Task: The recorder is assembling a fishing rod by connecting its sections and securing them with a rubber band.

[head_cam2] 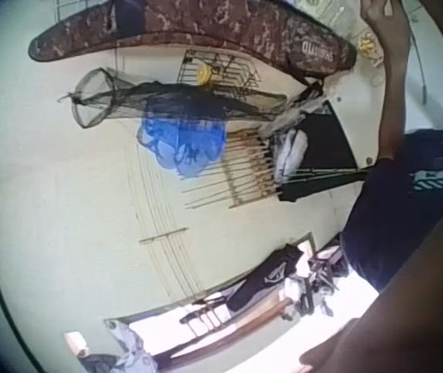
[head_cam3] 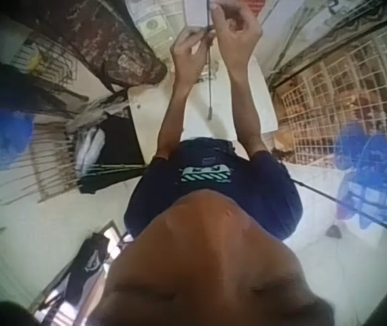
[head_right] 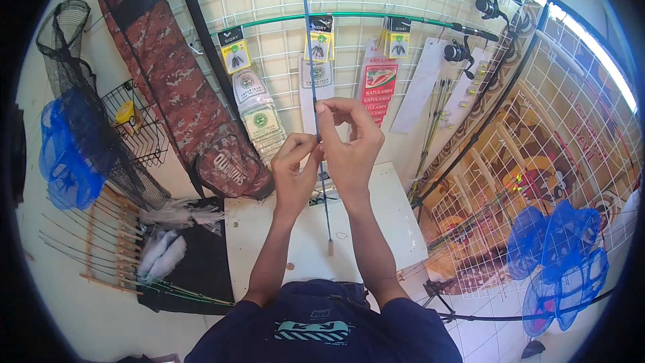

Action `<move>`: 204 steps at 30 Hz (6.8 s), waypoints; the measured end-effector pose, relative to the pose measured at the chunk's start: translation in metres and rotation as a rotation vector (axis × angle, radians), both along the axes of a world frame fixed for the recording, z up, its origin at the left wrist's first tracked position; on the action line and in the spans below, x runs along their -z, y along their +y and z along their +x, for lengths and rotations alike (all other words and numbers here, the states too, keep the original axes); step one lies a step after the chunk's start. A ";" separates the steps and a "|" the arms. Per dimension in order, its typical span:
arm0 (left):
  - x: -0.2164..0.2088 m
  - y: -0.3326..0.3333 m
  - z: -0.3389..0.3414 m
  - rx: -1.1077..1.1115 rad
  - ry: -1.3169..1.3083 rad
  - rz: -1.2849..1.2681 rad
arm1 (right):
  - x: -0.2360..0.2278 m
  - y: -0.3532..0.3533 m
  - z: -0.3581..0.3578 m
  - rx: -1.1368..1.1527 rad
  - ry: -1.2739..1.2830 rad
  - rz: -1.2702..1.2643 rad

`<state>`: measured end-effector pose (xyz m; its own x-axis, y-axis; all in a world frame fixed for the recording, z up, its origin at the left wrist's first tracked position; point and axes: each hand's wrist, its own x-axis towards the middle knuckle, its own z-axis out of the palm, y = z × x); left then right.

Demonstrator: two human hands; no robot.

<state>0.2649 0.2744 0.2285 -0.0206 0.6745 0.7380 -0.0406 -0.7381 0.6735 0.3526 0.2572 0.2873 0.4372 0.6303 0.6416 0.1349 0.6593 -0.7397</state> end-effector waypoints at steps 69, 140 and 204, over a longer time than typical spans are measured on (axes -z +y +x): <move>-0.032 -0.072 0.120 0.183 0.272 -0.151 | 0.035 -0.087 0.175 -0.132 0.330 0.003; -0.010 -0.009 0.197 0.145 0.114 -0.244 | 0.058 -0.016 0.233 -0.403 0.707 0.100; 0.001 -0.014 0.217 0.004 0.179 -0.124 | 0.053 -0.011 0.225 -0.017 0.531 0.096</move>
